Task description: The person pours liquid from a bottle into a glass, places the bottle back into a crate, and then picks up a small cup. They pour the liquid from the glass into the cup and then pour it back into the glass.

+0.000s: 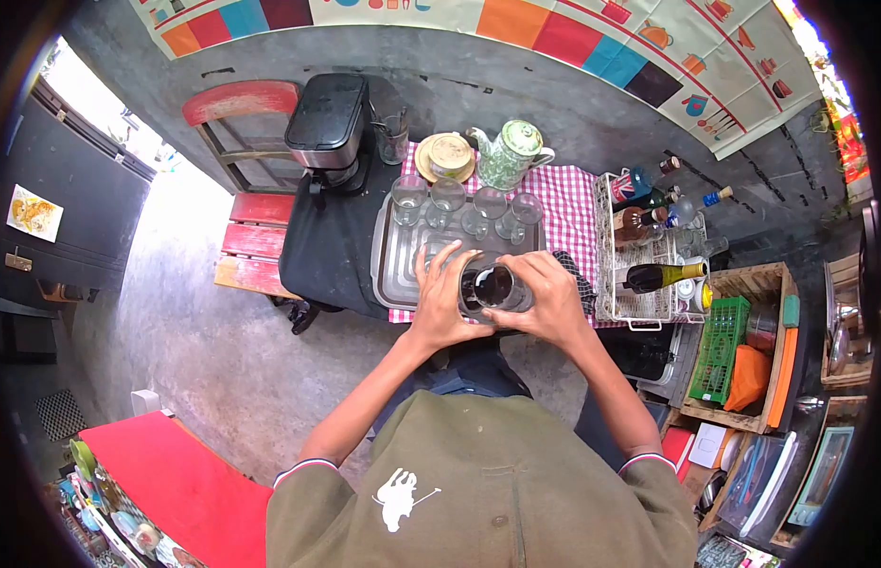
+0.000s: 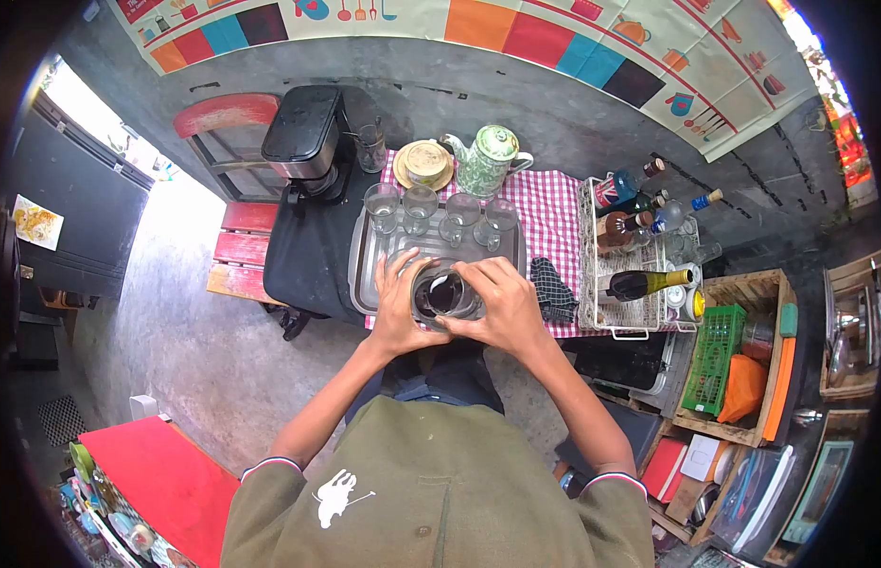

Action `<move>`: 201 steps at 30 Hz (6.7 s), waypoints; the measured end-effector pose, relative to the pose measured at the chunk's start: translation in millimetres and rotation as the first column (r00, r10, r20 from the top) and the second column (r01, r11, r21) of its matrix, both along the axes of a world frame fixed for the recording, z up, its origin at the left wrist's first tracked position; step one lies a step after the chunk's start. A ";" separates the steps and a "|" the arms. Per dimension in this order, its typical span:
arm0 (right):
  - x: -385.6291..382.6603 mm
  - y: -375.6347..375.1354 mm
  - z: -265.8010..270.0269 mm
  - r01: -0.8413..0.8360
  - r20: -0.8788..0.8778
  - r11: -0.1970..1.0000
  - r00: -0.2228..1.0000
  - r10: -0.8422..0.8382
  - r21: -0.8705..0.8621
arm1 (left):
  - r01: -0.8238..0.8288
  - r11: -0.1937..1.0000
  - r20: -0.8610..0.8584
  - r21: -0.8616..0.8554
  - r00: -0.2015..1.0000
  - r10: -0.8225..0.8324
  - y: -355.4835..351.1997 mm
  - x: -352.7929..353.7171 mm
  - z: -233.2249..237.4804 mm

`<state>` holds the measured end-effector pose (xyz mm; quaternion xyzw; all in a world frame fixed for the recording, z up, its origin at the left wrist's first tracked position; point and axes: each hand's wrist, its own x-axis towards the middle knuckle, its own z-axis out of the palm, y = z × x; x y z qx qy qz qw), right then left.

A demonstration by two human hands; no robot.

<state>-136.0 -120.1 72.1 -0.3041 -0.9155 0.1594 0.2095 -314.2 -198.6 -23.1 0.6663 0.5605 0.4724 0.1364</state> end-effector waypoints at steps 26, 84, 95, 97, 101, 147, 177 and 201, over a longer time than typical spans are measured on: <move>2.9 -5.0 5.4 -0.006 0.112 1.000 0.994 0.005 0.008 | -0.017 1.000 0.055 0.008 0.998 0.017 -6.8 11.1 -6.4; 0.4 9.2 20.2 -0.062 0.238 0.998 0.969 0.060 0.002 | -0.006 1.000 0.076 0.007 0.997 0.005 -2.3 23.4 -9.3; 2.6 9.0 21.9 -0.038 0.225 0.994 0.972 0.059 -0.099 | -0.008 1.000 0.086 0.006 0.996 0.007 -0.1 22.1 -6.4; 2.5 9.3 22.2 -0.040 0.226 0.993 0.972 0.064 -0.109 | -0.017 1.000 0.090 0.008 0.996 0.016 0.6 22.4 -5.2; 1.2 9.6 28.0 -0.042 0.232 0.988 0.970 0.076 -0.147 | -0.025 1.000 0.106 0.004 0.994 0.024 2.0 23.0 -1.3; -4.9 22.8 43.1 -0.113 0.219 0.993 0.969 0.115 -0.026 | -0.063 0.997 0.083 0.045 0.995 0.059 12.4 14.4 5.9; -6.3 23.5 35.2 -0.127 0.170 0.991 0.976 0.134 -0.046 | 0.001 0.999 0.037 0.033 0.999 -0.002 13.4 7.5 3.6; -7.2 27.1 30.6 -0.100 0.188 0.991 0.976 0.114 -0.087 | 0.004 0.998 0.046 0.055 0.999 -0.006 18.1 7.3 1.0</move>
